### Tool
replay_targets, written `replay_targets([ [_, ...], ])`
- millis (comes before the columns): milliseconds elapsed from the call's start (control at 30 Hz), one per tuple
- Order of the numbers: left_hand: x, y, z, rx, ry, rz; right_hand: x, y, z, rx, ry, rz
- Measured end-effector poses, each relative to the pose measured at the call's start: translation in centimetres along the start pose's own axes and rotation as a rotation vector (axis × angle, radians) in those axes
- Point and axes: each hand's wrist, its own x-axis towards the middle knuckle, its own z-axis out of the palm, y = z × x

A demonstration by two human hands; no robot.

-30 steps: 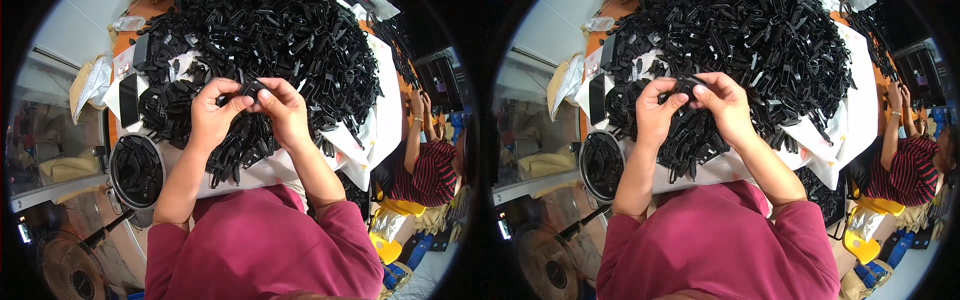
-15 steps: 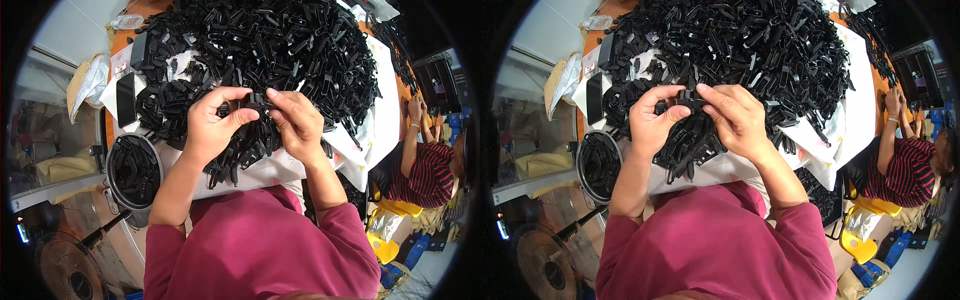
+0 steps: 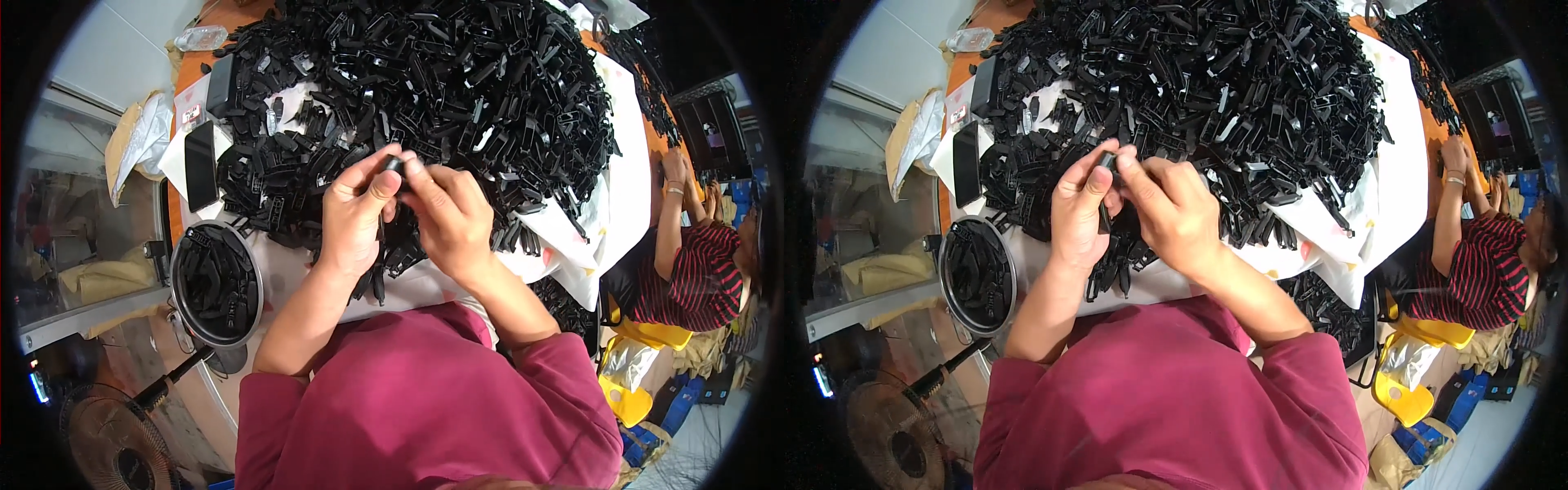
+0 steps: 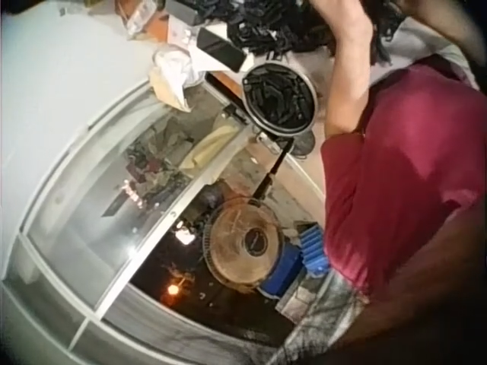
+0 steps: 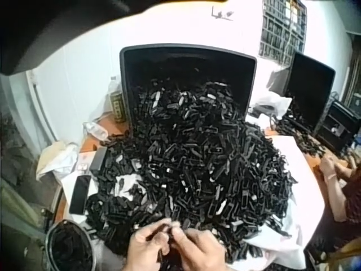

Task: Assembling small black plastic parts by snapping them together manually.

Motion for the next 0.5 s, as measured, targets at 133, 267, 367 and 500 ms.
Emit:
replay_targets([
  [133,0.1,0.0,-0.5,0.063,0.040,-0.025,-0.6,-0.9,0.9,0.656,-0.026,0.636],
  [267,0.4,0.6,-1.0,-0.205,0.004,-0.113,-0.5,-0.1,0.9,0.763,-0.184,0.844],
  [367,1.0,0.7,-2.4,-0.378,-0.003,-0.260,1.3,1.5,0.6,0.668,-0.396,0.729],
  [500,3.9,4.0,-5.6,-0.047,0.357,-0.013,4.2,7.1,1.1,-0.441,-0.457,0.155],
])
